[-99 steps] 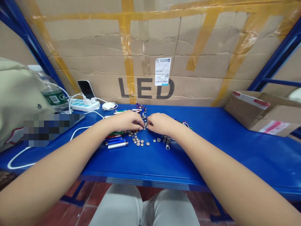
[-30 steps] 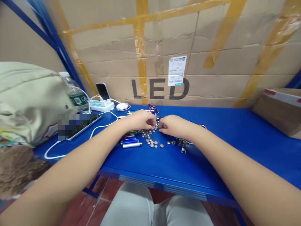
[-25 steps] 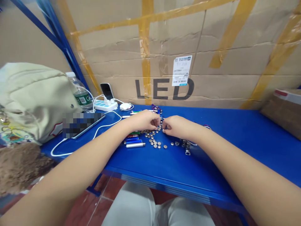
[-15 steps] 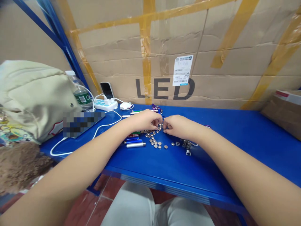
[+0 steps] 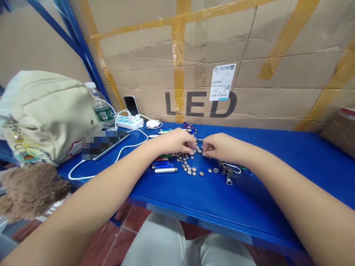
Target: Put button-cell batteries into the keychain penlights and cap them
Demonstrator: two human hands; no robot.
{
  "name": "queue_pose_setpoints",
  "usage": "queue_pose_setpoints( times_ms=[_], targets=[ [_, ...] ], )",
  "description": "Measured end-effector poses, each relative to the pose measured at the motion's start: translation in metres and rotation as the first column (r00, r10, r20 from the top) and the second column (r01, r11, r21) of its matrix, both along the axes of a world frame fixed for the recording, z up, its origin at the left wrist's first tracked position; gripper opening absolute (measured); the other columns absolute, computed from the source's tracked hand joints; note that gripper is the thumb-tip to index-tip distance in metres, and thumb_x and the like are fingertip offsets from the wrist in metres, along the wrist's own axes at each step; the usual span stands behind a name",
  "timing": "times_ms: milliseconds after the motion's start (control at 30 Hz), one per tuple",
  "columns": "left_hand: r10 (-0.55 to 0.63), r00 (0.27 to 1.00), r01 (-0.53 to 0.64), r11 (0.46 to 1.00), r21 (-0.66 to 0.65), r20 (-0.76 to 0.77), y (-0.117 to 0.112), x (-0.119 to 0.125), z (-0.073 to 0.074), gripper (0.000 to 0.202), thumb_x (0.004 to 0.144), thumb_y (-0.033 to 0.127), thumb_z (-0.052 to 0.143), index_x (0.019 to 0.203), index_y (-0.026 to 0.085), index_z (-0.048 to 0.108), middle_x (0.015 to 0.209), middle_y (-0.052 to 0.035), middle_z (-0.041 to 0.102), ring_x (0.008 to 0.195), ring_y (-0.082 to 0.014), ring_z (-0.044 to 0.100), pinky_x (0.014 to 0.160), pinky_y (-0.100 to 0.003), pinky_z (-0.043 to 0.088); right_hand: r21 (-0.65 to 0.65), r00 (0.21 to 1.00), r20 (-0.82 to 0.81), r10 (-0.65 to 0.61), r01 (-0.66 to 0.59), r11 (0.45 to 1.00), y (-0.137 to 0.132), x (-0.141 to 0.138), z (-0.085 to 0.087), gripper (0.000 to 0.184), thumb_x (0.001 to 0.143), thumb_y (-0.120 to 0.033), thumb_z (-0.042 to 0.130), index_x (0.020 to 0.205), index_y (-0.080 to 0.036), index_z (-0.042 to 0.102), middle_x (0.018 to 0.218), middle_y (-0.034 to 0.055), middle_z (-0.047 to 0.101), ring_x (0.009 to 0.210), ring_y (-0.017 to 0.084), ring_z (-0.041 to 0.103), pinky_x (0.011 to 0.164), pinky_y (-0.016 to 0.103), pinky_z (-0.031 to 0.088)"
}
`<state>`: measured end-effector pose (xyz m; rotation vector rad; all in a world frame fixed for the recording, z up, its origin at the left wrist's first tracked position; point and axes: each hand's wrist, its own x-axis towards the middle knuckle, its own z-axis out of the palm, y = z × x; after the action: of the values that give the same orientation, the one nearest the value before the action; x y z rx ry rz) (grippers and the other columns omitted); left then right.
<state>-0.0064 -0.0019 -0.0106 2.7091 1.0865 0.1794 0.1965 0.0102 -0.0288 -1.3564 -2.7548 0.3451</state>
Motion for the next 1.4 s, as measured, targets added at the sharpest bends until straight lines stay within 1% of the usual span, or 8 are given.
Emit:
queue_pose_setpoints(
  times_ms=[67,167,300,333,433,600,800,1400],
  targets=[
    [0.038,0.999,-0.040,0.996,0.086,0.023,-0.009,-0.018,0.012,0.016,0.088,0.018,0.060,0.098,0.015,0.072,0.101,-0.0045,0.074,0.092,-0.0153,0.066,0.082,-0.026,0.047,0.001,1.000,-0.011,-0.016,0.016,1.000,0.000,0.002,0.002,0.012,0.080,-0.028,0.056,0.080,-0.022,0.066,0.081,0.0038,0.071,0.074,0.020,0.063,0.065,0.031,0.046],
    [0.366,0.927,-0.373,0.889,0.264,0.079,-0.036,-0.076,0.024,0.028,0.096,0.027,0.046,0.107,0.019,0.070,0.111,-0.0051,0.072,0.102,-0.0197,0.065,0.093,-0.032,0.046,0.020,0.999,-0.038,-0.020,0.021,1.000,-0.001,0.003,0.005,0.015,0.083,-0.031,0.054,0.080,-0.021,0.065,0.081,0.0056,0.071,0.073,0.021,0.063,0.065,0.033,0.046],
    [0.876,0.483,-0.793,0.445,0.416,-0.016,-0.073,-0.168,0.009,0.042,0.095,0.033,0.037,0.127,0.015,0.059,0.120,-0.0173,0.068,0.111,-0.0362,0.062,0.093,-0.049,0.047,0.051,0.998,-0.061,0.011,-0.008,0.999,0.000,0.002,0.004,0.013,0.082,-0.029,0.054,0.077,-0.021,0.064,0.076,0.0054,0.069,0.069,0.019,0.061,0.062,0.032,0.045],
    [0.913,0.399,-0.827,0.399,0.396,-0.085,-0.078,-0.185,0.002,0.045,0.095,0.034,0.036,0.130,0.015,0.057,0.121,-0.0187,0.067,0.112,-0.0392,0.062,0.093,-0.053,0.046,0.052,0.998,-0.067,0.020,-0.016,0.998,0.000,0.002,0.004,0.012,0.082,-0.028,0.055,0.077,-0.021,0.064,0.076,0.0050,0.069,0.068,0.019,0.060,0.061,0.032,0.044],
    [0.914,0.399,-0.867,0.404,0.291,-0.079,-0.083,-0.214,-0.012,0.052,0.092,0.035,0.040,0.141,0.019,0.046,0.130,-0.0128,0.064,0.122,-0.0369,0.057,0.101,-0.050,0.044,0.060,0.996,-0.081,0.022,-0.017,0.998,-0.001,0.000,0.004,0.012,0.082,-0.027,0.054,0.077,-0.021,0.064,0.075,0.0045,0.069,0.068,0.018,0.060,0.062,0.031,0.044],
    [0.879,0.470,-0.875,0.453,0.172,0.074,-0.074,-0.217,-0.012,0.078,0.079,0.040,0.056,0.149,0.016,0.032,0.143,-0.0140,0.054,0.124,-0.0328,0.058,0.105,-0.038,0.044,0.080,0.994,-0.111,-0.008,0.017,0.997,-0.004,0.001,0.007,0.017,0.085,-0.033,0.053,0.079,-0.021,0.064,0.077,0.0049,0.068,0.069,0.018,0.060,0.064,0.031,0.044],
    [0.931,0.360,-0.925,0.365,0.101,-0.062,-0.069,-0.217,-0.016,0.094,0.075,0.054,0.061,0.150,0.012,0.025,0.139,-0.0238,0.054,0.123,-0.0402,0.057,0.101,-0.044,0.045,0.068,0.995,-0.104,-0.002,0.009,0.998,0.003,0.007,0.003,0.023,0.086,-0.038,0.051,0.081,-0.021,0.064,0.074,0.0048,0.067,0.067,0.018,0.059,0.062,0.032,0.044],
    [0.955,0.291,-0.944,0.297,0.140,-0.064,-0.060,-0.213,-0.024,0.081,0.079,0.059,0.054,0.149,0.024,0.032,0.138,-0.0194,0.057,0.121,-0.0421,0.058,0.096,-0.049,0.047,0.084,0.995,-0.096,0.004,0.004,0.996,0.004,0.006,0.003,0.025,0.087,-0.041,0.048,0.080,-0.022,0.063,0.080,0.0072,0.070,0.072,0.021,0.062,0.066,0.035,0.046]
  ],
)
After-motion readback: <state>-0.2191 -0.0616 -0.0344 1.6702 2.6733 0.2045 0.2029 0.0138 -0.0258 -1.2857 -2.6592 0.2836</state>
